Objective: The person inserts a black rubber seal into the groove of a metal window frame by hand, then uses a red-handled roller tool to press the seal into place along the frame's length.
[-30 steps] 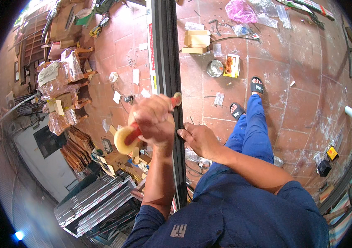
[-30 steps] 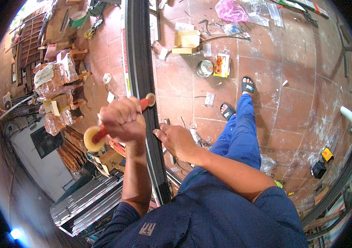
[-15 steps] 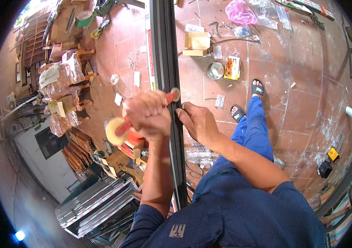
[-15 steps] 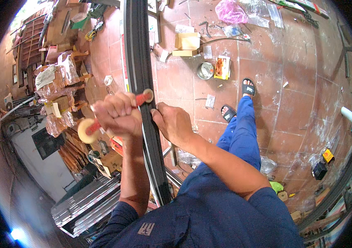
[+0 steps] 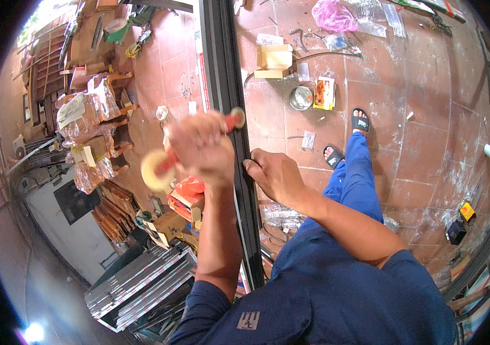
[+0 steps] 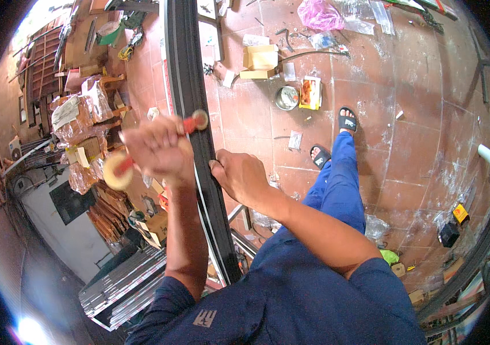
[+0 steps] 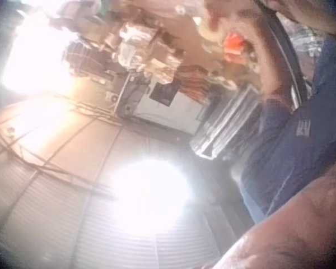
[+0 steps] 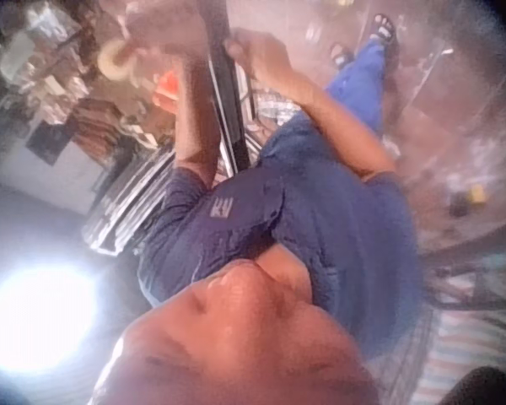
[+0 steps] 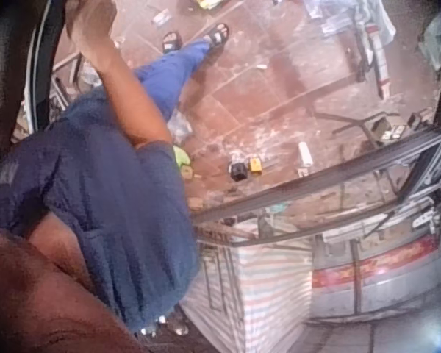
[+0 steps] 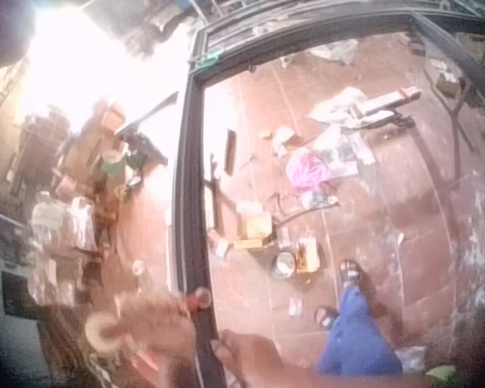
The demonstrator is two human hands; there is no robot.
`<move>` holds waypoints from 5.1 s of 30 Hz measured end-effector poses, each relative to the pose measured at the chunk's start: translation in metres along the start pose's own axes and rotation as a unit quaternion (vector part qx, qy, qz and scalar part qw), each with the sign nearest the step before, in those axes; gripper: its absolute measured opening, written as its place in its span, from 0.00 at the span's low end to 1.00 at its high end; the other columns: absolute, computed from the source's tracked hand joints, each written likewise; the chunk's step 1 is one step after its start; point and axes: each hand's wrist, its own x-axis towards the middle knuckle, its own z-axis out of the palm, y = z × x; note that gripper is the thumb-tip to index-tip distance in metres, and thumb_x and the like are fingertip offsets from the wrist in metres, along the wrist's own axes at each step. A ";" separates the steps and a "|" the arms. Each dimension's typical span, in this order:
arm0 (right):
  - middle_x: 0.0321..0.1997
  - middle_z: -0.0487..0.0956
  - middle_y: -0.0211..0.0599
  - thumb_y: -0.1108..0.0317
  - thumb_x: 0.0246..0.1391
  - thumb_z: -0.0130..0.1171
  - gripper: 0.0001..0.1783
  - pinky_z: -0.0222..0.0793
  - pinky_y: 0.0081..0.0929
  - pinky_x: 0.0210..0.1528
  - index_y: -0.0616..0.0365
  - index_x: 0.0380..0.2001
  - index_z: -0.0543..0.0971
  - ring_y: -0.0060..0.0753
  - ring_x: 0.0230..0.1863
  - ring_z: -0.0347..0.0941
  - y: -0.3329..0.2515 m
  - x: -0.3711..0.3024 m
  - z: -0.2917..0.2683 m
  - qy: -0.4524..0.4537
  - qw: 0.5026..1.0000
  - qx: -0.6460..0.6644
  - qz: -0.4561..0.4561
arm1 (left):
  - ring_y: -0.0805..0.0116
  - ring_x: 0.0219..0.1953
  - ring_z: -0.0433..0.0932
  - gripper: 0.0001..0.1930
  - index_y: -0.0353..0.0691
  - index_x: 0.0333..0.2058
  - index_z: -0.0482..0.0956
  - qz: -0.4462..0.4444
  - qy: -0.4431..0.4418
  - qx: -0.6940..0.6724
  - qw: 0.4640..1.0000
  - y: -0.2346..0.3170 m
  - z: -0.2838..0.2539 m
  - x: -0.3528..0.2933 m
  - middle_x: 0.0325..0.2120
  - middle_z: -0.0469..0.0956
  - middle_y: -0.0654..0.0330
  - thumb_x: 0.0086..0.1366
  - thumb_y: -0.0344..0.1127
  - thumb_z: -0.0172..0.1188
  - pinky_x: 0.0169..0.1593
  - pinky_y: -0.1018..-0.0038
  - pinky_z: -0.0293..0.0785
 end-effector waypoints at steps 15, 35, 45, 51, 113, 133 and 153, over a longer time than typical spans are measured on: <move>0.27 0.81 0.59 0.52 0.68 0.56 0.20 0.73 0.57 0.39 0.61 0.35 0.80 0.67 0.34 0.80 -0.002 0.010 -0.012 -0.066 0.997 -0.017 0.032 | 0.73 0.16 0.57 0.28 0.48 0.20 0.58 0.004 0.033 0.007 0.999 -0.029 0.026 0.060 0.14 0.56 0.68 0.82 0.52 0.46 0.26 0.69 0.64; 0.28 0.82 0.58 0.51 0.69 0.55 0.23 0.73 0.55 0.41 0.63 0.32 0.81 0.65 0.36 0.81 -0.019 0.090 -0.060 -0.072 0.996 -0.041 0.018 | 0.71 0.15 0.61 0.29 0.44 0.19 0.64 -0.009 0.041 -0.047 0.998 -0.074 0.056 0.147 0.13 0.62 0.66 0.78 0.53 0.56 0.23 0.69 0.63; 0.26 0.80 0.60 0.53 0.71 0.53 0.25 0.71 0.50 0.37 0.66 0.29 0.79 0.63 0.32 0.80 -0.033 0.170 -0.102 -0.040 0.999 -0.026 -0.005 | 0.72 0.15 0.60 0.29 0.46 0.19 0.62 -0.013 0.064 -0.058 0.996 -0.096 0.074 0.193 0.13 0.60 0.67 0.77 0.53 0.58 0.23 0.69 0.62; 0.22 0.77 0.59 0.53 0.71 0.52 0.26 0.69 0.49 0.35 0.68 0.30 0.78 0.62 0.29 0.78 -0.046 0.208 -0.121 0.020 1.000 -0.024 -0.003 | 0.71 0.14 0.59 0.29 0.47 0.18 0.61 -0.050 0.096 -0.054 0.993 -0.104 0.097 0.229 0.12 0.59 0.66 0.78 0.52 0.55 0.24 0.67 0.63; 0.35 0.82 0.42 0.52 0.75 0.48 0.24 0.78 0.29 0.32 0.65 0.48 0.78 0.30 0.27 0.79 -0.004 0.173 -0.106 -0.407 0.897 -0.047 0.168 | 0.41 0.44 0.82 0.19 0.43 0.55 0.81 -0.361 0.376 0.377 0.766 -0.010 0.115 -0.240 0.43 0.84 0.46 0.65 0.34 0.65 0.50 0.55 0.78; 0.47 0.83 0.50 0.39 0.66 0.61 0.31 0.75 0.50 0.58 0.57 0.53 0.75 0.49 0.48 0.81 -0.175 0.234 -0.050 -0.845 0.511 0.031 0.157 | 0.71 0.41 0.83 0.14 0.32 0.52 0.83 -0.065 0.867 0.032 0.494 -0.045 0.181 -0.032 0.41 0.86 0.56 0.70 0.31 0.66 0.46 0.72 0.80; 0.31 0.81 0.44 0.61 0.66 0.63 0.16 0.71 0.29 0.39 0.61 0.30 0.73 0.32 0.32 0.74 -0.141 0.293 -0.047 -0.916 0.391 -0.038 -0.088 | 0.53 0.37 0.85 0.29 0.36 0.67 0.72 -0.099 0.949 0.140 0.263 -0.114 0.119 0.035 0.39 0.84 0.41 0.68 0.30 0.60 0.43 0.64 0.79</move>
